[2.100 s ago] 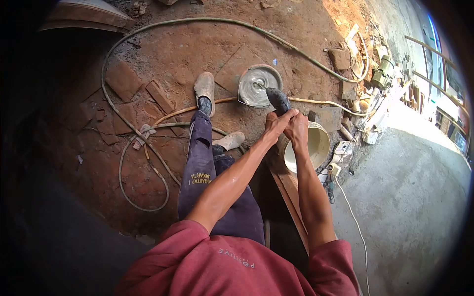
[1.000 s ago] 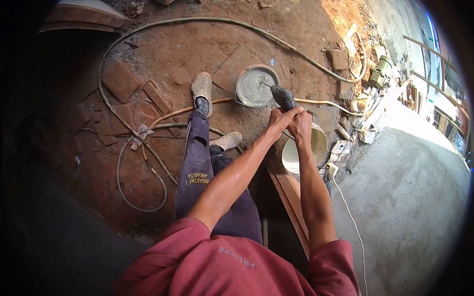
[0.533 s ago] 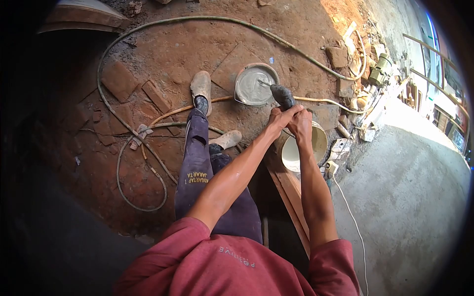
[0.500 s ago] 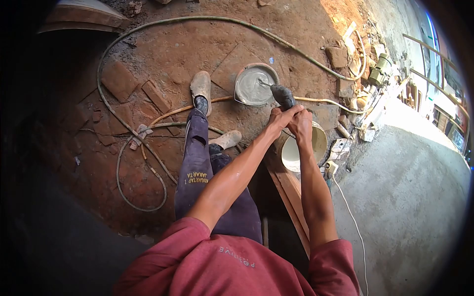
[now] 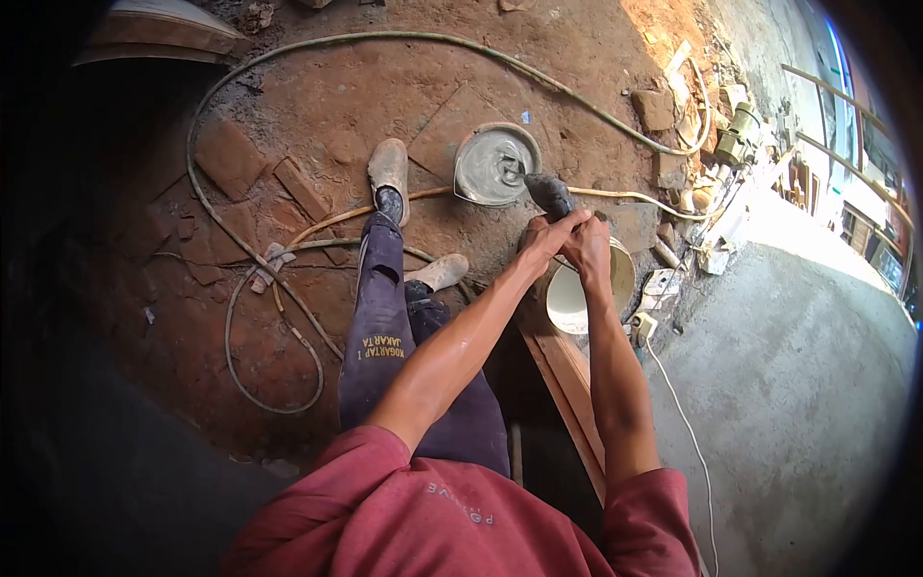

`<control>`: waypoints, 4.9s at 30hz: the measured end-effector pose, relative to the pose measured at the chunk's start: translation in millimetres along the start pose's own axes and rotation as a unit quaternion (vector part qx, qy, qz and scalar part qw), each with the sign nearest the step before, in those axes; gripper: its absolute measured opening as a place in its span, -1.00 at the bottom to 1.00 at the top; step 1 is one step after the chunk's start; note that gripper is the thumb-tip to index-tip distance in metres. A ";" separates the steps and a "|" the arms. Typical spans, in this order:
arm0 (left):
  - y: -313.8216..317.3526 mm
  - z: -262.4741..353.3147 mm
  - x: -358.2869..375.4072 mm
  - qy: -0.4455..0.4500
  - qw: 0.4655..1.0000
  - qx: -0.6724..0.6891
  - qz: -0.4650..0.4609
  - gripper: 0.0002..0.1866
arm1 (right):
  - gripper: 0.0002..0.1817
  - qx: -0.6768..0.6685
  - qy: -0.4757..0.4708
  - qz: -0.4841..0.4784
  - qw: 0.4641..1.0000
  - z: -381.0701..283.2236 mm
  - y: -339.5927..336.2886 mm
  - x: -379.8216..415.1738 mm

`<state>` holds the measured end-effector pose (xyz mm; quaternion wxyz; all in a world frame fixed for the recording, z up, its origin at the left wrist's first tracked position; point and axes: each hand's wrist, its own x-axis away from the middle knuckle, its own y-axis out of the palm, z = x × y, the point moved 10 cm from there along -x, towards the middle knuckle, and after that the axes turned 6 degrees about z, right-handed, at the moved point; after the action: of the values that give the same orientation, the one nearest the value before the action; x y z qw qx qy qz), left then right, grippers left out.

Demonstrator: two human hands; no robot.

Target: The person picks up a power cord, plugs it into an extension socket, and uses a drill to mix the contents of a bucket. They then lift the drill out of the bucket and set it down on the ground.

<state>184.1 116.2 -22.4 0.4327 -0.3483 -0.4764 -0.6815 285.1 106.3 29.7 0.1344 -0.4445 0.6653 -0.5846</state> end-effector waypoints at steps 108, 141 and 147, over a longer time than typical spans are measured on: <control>-49.0 3.2 1.0 0.116 0.993 -0.018 0.028 -0.66 | -0.60 -0.041 0.003 0.016 0.999 -40.8 28.2 25.9; -38.8 33.7 -12.7 0.135 0.990 -0.033 0.009 -0.65 | -0.60 -0.008 -0.043 0.045 0.998 -47.6 22.5 -2.1; -30.4 33.4 -16.3 0.132 0.991 -0.029 0.003 -0.66 | -0.60 0.019 -0.049 0.043 0.998 -41.8 20.2 -7.4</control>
<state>164.4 157.4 -37.3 0.4839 -0.2687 -0.3941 -0.7337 251.4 137.8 20.8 0.2003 -0.4410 0.6652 -0.5682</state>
